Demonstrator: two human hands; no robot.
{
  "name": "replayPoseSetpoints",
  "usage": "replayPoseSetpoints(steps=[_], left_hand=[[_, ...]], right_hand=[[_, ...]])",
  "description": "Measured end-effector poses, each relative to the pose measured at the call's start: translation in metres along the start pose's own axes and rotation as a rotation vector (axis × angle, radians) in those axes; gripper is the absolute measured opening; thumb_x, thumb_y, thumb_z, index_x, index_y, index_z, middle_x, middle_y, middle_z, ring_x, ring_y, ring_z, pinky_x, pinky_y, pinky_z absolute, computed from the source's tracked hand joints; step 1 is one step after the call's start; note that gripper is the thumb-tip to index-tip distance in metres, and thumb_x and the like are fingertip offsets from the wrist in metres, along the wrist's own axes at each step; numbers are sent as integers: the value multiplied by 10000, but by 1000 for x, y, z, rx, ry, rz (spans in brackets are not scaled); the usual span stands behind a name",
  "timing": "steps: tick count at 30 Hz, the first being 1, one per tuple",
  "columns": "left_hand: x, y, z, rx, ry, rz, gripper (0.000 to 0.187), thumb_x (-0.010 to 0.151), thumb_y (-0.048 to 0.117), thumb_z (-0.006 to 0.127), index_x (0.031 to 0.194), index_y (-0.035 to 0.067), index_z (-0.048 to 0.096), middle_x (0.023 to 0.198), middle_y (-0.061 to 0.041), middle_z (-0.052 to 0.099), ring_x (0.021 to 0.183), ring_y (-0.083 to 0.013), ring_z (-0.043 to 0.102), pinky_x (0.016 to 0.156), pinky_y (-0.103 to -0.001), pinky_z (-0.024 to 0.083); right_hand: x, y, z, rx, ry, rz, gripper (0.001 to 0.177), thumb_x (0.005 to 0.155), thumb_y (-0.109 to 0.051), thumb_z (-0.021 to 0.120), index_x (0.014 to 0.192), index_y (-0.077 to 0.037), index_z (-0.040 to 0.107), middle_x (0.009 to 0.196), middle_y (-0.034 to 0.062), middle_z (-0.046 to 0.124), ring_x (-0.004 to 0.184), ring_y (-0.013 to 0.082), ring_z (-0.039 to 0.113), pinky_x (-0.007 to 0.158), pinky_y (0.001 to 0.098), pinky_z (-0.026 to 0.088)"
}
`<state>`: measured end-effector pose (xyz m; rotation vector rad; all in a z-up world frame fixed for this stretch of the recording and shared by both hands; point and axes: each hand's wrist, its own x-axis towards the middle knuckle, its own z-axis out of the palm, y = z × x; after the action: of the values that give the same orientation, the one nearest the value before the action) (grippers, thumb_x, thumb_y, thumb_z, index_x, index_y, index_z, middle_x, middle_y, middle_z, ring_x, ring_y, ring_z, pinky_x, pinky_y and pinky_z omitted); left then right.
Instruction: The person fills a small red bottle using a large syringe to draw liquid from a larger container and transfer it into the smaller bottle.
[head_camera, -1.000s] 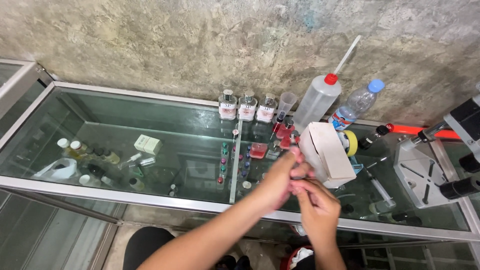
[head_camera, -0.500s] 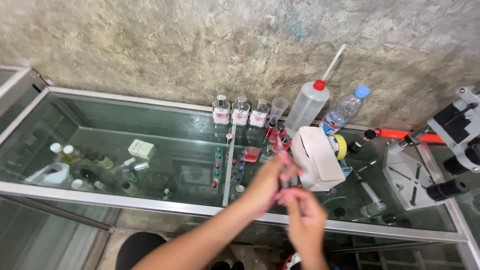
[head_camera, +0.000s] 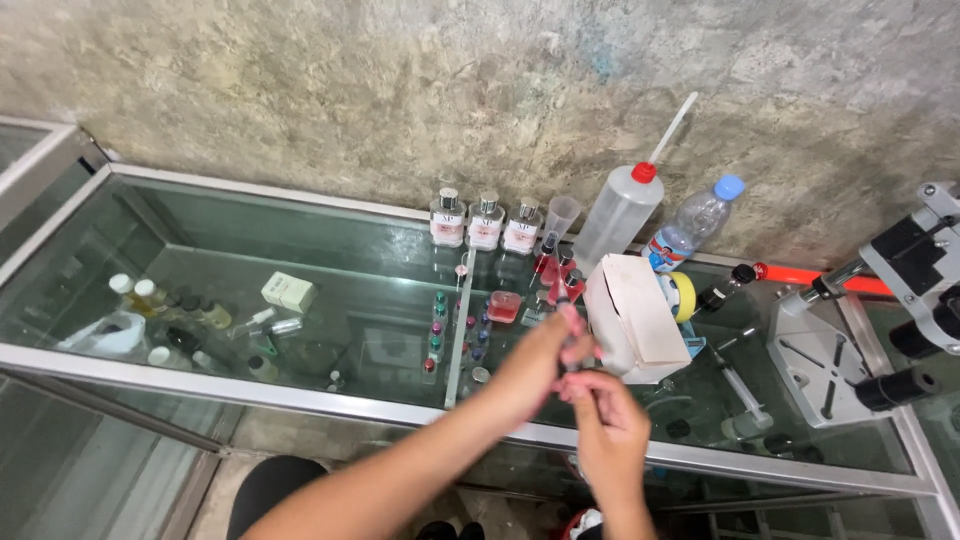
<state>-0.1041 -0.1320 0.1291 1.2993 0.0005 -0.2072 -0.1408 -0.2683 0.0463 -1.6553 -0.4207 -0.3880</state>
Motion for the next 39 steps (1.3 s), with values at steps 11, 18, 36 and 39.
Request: replayPoseSetpoints(steps=[11,18,36,39], left_hand=[[40,-37,-14,-374,61,264,347,1099,397,337,880,165,472,597,80,357,832,-183,641,1061,-364,389],[23,-35,-10,124,75,74,219,1007,271,452,884,184,611,938,7,722,963,-188,687,989,-401,518],[-5,-30,-26,250,-204,6,528,1005,567,289,1208,165,565,1185,-12,617,1109,-143,575,990,-311,444],[-4,-37,-33,472,-169,102,540,1012,522,316,1358,167,531,1302,-32,575,1267,-192,511,1098,-360,361]], right_hand=[[4,-6,2,9,-41,-11,99,959,-60,619,953,-8,703,848,140,786,802,192,797,711,279,656],[-1,-1,-1,41,-49,-32,81,960,9,605,930,-2,680,857,143,770,810,190,770,724,266,632],[4,20,8,124,-10,218,262,912,-104,705,1120,-57,554,947,115,729,909,190,716,850,315,583],[13,15,15,-58,-48,304,207,940,-97,648,1141,-86,598,906,55,781,864,130,714,807,281,548]])
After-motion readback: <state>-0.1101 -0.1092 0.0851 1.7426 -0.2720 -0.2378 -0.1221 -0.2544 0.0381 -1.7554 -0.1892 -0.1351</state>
